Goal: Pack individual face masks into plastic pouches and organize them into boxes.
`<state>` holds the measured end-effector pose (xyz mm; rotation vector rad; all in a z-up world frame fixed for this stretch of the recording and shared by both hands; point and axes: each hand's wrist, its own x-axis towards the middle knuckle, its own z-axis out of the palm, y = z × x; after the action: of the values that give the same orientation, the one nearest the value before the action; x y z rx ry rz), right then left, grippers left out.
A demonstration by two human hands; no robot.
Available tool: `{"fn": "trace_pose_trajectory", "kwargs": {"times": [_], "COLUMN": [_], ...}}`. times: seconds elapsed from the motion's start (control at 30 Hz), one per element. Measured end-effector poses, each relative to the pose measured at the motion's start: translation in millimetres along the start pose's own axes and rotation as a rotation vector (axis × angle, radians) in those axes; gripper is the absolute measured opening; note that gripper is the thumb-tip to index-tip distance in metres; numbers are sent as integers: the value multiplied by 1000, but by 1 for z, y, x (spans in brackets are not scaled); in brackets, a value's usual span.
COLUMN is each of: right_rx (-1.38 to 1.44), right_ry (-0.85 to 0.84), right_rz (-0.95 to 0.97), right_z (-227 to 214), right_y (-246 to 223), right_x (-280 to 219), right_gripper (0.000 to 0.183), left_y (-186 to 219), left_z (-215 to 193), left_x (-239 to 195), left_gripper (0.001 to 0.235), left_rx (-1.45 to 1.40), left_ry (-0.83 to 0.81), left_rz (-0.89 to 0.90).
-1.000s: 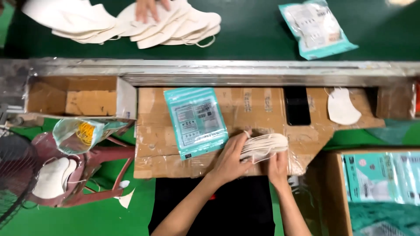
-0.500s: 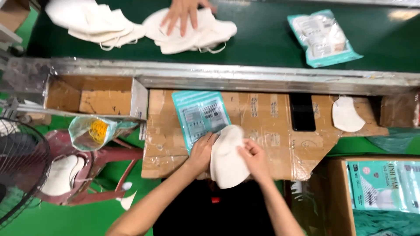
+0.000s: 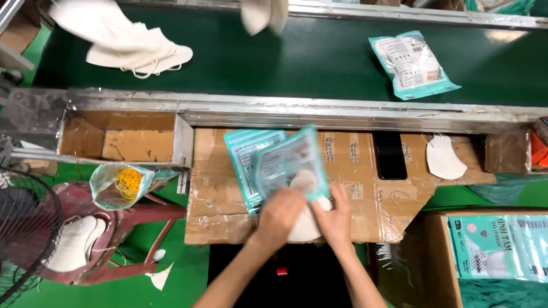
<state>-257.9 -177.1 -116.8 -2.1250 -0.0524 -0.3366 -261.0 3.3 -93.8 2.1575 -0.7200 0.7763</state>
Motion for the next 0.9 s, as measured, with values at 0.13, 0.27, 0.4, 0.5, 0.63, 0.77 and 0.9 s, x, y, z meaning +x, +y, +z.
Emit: {"fn": "trace_pose_trajectory", "kwargs": {"times": [0.13,0.27,0.4,0.5,0.63,0.77,0.9], "right_rx": [490,594,662,953,1010,1197,1104], "right_ry": [130,87,47,-74,-315,-180,-68], "right_rz": [240,384,420,663,780,682,722], "right_z": [0,0,13,8,11,17,-6], "right_y": [17,14,21,21,67,78,21], "right_x": [0,4,0,-23,-44,-45,-10], "right_gripper": [26,30,39,40,34,30,32], "left_y": [19,13,0,5,-3,23,47], "left_z": [-6,14,65,57,47,69,59], "left_x": [4,-12,-45,-39,-30,-60,-41], "left_gripper": [25,57,37,38,33,35,34], "left_rx": [-89,-300,-887,-766,-770,-854,-952], "left_ry": [177,468,232,343,354,87,-385], "left_rz": [-3,-558,-1081,-1104,-1135,-1200,-1052]}}
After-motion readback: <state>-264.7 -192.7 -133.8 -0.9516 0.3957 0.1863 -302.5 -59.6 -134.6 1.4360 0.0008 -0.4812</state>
